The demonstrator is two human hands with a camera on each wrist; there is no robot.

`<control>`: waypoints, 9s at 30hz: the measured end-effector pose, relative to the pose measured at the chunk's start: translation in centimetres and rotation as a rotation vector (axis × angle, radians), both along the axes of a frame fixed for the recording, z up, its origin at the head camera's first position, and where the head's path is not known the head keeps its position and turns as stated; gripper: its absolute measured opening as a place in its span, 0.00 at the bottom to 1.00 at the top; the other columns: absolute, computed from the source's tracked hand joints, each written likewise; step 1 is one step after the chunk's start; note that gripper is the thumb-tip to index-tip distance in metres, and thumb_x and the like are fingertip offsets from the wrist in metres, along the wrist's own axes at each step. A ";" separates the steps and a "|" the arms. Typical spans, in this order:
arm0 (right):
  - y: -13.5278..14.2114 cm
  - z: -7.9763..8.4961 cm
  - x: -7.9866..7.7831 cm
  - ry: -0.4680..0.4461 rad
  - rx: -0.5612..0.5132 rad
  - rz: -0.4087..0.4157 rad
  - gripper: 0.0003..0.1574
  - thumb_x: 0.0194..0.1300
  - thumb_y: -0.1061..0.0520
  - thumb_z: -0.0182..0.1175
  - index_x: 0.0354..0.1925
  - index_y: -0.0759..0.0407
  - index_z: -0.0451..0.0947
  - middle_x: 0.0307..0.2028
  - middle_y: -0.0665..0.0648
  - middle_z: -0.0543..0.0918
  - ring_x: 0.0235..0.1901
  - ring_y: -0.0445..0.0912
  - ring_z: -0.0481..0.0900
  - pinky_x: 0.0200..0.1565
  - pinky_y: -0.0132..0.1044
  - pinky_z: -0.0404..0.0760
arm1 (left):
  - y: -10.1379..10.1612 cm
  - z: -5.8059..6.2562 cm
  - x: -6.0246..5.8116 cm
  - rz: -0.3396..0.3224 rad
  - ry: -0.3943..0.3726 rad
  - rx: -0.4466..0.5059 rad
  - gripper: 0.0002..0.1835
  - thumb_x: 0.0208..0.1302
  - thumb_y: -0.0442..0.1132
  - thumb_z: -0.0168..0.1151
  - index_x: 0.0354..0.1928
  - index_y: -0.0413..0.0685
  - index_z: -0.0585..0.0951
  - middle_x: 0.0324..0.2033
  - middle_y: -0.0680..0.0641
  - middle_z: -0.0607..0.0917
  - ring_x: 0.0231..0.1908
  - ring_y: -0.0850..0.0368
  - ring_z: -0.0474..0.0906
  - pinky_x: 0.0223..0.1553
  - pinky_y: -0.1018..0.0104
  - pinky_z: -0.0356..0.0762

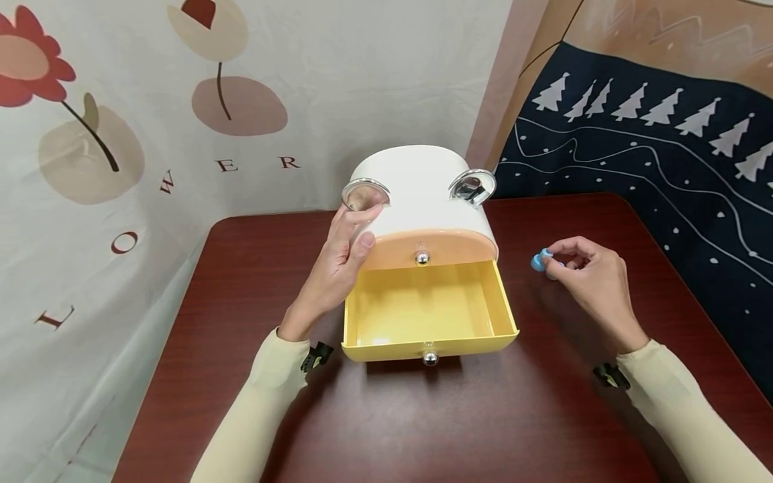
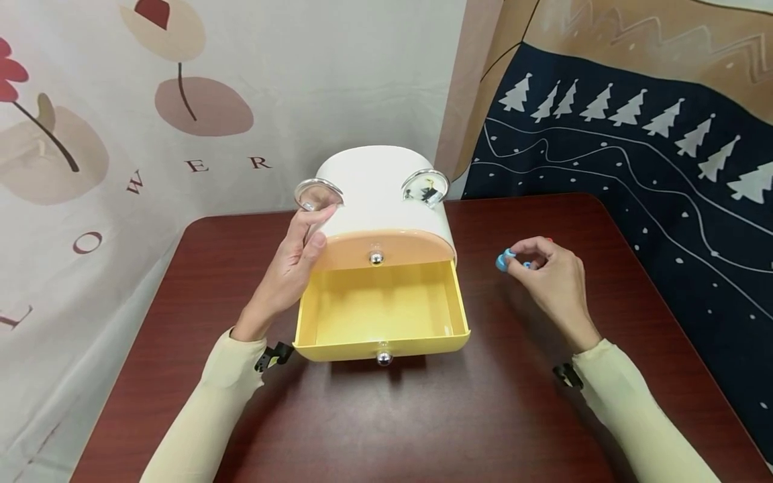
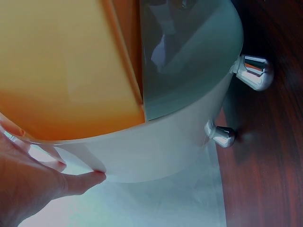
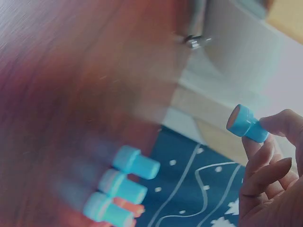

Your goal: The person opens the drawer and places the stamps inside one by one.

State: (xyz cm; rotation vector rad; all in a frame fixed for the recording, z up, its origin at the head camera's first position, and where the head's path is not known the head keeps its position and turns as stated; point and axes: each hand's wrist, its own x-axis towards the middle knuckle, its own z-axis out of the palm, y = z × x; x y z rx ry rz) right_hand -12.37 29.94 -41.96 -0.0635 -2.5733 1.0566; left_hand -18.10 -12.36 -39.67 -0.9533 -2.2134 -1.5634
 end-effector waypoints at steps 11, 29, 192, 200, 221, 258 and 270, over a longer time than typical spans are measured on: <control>-4.5 4.5 3.0 0.117 -0.134 0.037 0.09 0.69 0.60 0.77 0.47 0.57 0.90 0.30 0.56 0.85 0.30 0.44 0.75 0.30 0.28 0.71 | -0.1 0.1 0.1 -0.012 -0.014 0.013 0.24 0.89 0.51 0.50 0.74 0.45 0.75 0.77 0.43 0.70 0.81 0.51 0.51 0.77 0.42 0.53; -10.0 6.2 4.5 0.210 -0.176 0.325 0.18 0.60 0.72 0.79 0.46 0.57 0.91 0.29 0.50 0.87 0.25 0.41 0.76 0.25 0.28 0.72 | 0.0 0.1 -0.2 -0.020 0.013 0.033 0.20 0.88 0.44 0.52 0.73 0.44 0.76 0.76 0.43 0.73 0.81 0.50 0.52 0.78 0.43 0.51; 1.5 -2.9 -0.3 -0.201 0.227 0.025 0.30 0.73 0.50 0.72 0.62 0.67 0.76 0.48 0.72 0.84 0.40 0.62 0.82 0.39 0.60 0.83 | 0.9 -0.6 -0.2 0.026 0.042 0.058 0.33 0.83 0.61 0.56 0.74 0.44 0.73 0.68 0.36 0.70 0.57 0.47 0.69 0.55 0.52 0.69; 2.5 -3.9 -0.9 -0.171 0.246 0.027 0.17 0.73 0.61 0.70 0.55 0.69 0.80 0.48 0.73 0.87 0.38 0.63 0.84 0.40 0.62 0.82 | 1.0 -0.7 -0.2 0.015 0.033 0.059 0.32 0.83 0.60 0.57 0.74 0.44 0.73 0.69 0.37 0.71 0.61 0.47 0.68 0.58 0.51 0.69; 2.9 -3.8 -1.1 -0.190 0.222 0.057 0.10 0.69 0.60 0.75 0.44 0.62 0.85 0.34 0.62 0.87 0.30 0.54 0.77 0.28 0.44 0.74 | 1.1 -0.7 -0.2 0.021 0.048 0.061 0.32 0.83 0.60 0.56 0.73 0.44 0.73 0.70 0.37 0.70 0.61 0.46 0.69 0.58 0.51 0.68; -5.4 4.5 5.0 0.163 -0.048 0.132 0.14 0.64 0.62 0.81 0.45 0.49 0.91 0.32 0.46 0.87 0.29 0.40 0.78 0.30 0.23 0.75 | 1.0 -0.9 -0.4 0.018 0.055 0.064 0.28 0.82 0.53 0.57 0.73 0.44 0.73 0.70 0.37 0.70 0.63 0.46 0.68 0.60 0.50 0.69; -8.8 5.5 5.0 0.217 -0.055 0.295 0.18 0.60 0.69 0.81 0.45 0.53 0.89 0.31 0.46 0.88 0.25 0.39 0.78 0.29 0.25 0.75 | 1.1 -1.0 -0.5 0.014 0.068 0.074 0.28 0.82 0.51 0.58 0.74 0.43 0.74 0.70 0.35 0.70 0.63 0.45 0.69 0.60 0.51 0.68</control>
